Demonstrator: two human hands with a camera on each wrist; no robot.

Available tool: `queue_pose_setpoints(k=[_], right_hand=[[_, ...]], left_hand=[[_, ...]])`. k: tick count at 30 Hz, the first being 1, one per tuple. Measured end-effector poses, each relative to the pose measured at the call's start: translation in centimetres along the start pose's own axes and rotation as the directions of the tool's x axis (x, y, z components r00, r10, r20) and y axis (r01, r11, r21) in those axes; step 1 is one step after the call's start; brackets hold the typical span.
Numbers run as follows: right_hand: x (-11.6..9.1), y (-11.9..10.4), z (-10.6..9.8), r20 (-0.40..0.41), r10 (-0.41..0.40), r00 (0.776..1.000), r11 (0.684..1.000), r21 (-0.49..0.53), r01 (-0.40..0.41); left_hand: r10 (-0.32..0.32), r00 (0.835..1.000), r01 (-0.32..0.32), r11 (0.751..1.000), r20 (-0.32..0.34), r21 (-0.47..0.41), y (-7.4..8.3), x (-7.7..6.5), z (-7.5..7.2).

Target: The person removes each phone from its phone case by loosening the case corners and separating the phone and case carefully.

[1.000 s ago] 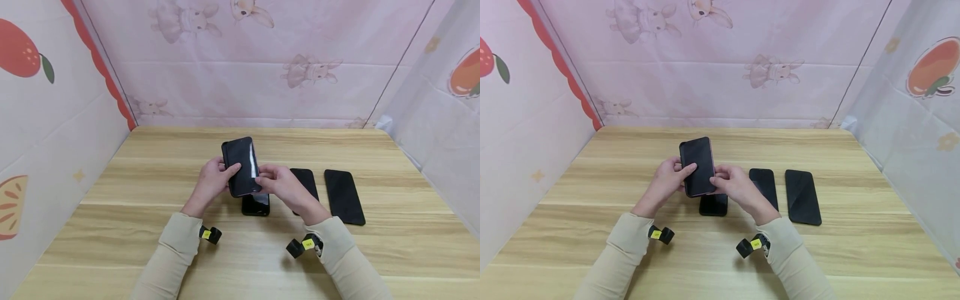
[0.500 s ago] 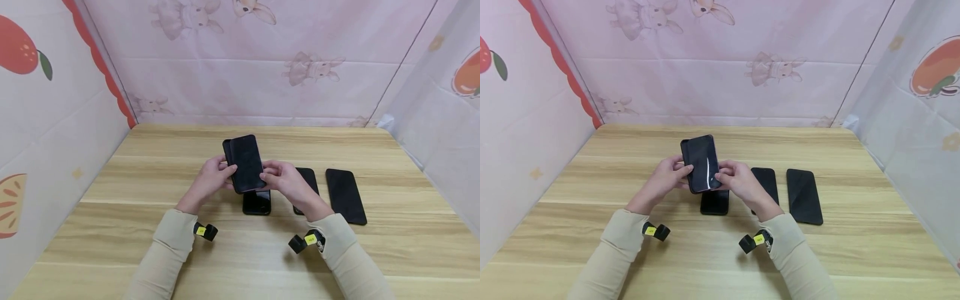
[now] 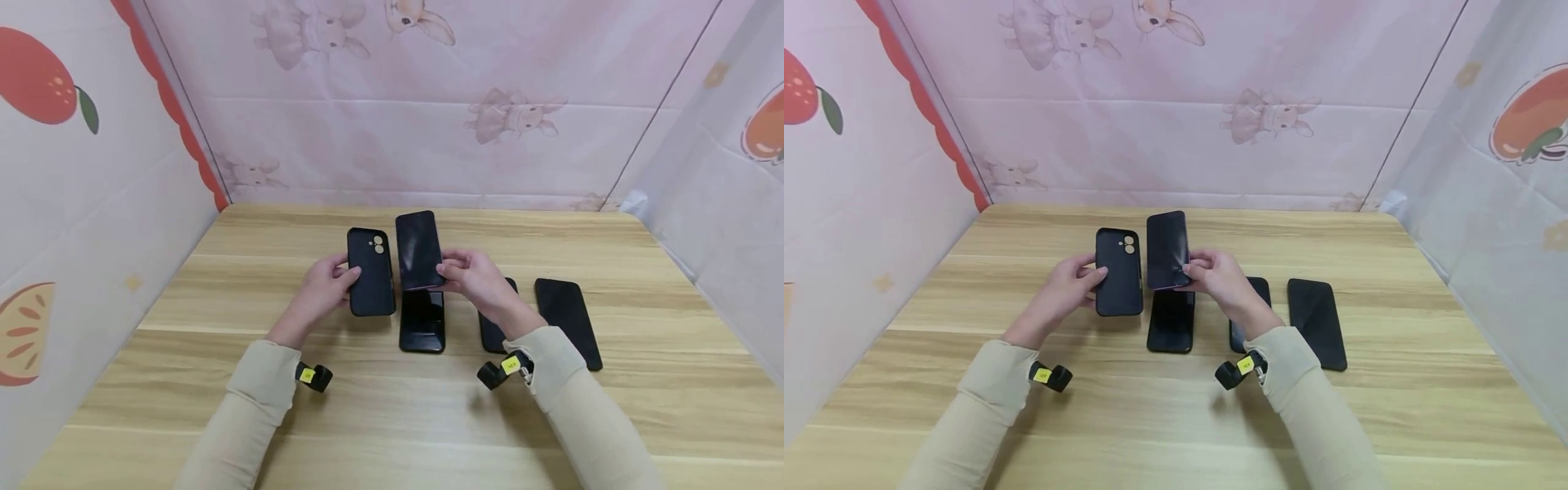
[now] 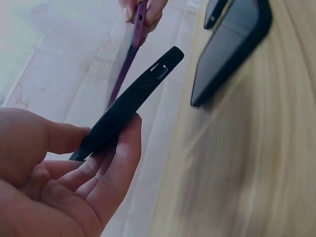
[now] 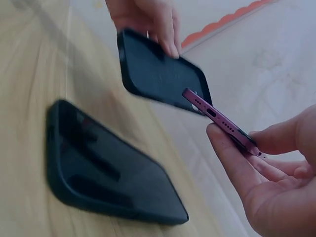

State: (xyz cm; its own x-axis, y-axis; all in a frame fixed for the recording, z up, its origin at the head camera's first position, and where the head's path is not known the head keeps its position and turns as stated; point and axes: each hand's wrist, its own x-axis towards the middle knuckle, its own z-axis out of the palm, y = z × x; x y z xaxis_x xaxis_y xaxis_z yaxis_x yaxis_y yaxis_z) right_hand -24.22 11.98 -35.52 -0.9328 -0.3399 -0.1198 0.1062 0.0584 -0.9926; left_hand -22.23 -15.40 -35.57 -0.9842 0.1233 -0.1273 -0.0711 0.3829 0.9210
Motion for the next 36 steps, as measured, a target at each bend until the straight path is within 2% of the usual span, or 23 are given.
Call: queue_pose_setpoints(k=[5,11,19,24,29,33,36], right_hand=[[1.9,0.1,-0.5,-0.002,0.026,1.0,1.0,0.001,-0.026],[4.4,0.3,-0.6,-0.033,0.072,0.997,0.997,0.005,-0.072],[7.3,1.4,-0.3,-0.103,0.097,0.99,0.995,-0.028,-0.1],[7.8,2.1,-0.2,-0.107,0.131,0.986,0.991,-0.008,-0.132],[8.1,2.6,-0.2,-0.107,0.158,0.982,0.986,-0.03,-0.162],[8.3,2.9,-0.4,-0.149,0.142,0.979,0.977,-0.139,-0.163],[8.5,3.0,-0.3,-0.184,0.122,0.975,0.958,-0.234,-0.164]], left_hand=[[-0.02,1.0,0.02,0.997,0.004,0.07,-1.1,-0.2,-1.2],[-0.038,0.999,0.033,0.988,0.028,0.153,-1.9,-0.3,-1.8],[-0.072,0.995,0.065,0.994,0.073,0.088,-3.0,-0.2,-1.8],[-0.106,0.992,0.095,0.985,0.065,0.146,-3.4,0.0,-1.7],[-0.115,0.993,0.106,0.95,0.013,0.293,-3.5,-0.3,-1.7],[-0.117,0.993,0.108,0.912,-0.004,0.396,-3.3,-0.8,-1.7],[-0.126,0.992,0.117,0.893,-0.009,0.435,-3.2,-1.2,-1.7]])
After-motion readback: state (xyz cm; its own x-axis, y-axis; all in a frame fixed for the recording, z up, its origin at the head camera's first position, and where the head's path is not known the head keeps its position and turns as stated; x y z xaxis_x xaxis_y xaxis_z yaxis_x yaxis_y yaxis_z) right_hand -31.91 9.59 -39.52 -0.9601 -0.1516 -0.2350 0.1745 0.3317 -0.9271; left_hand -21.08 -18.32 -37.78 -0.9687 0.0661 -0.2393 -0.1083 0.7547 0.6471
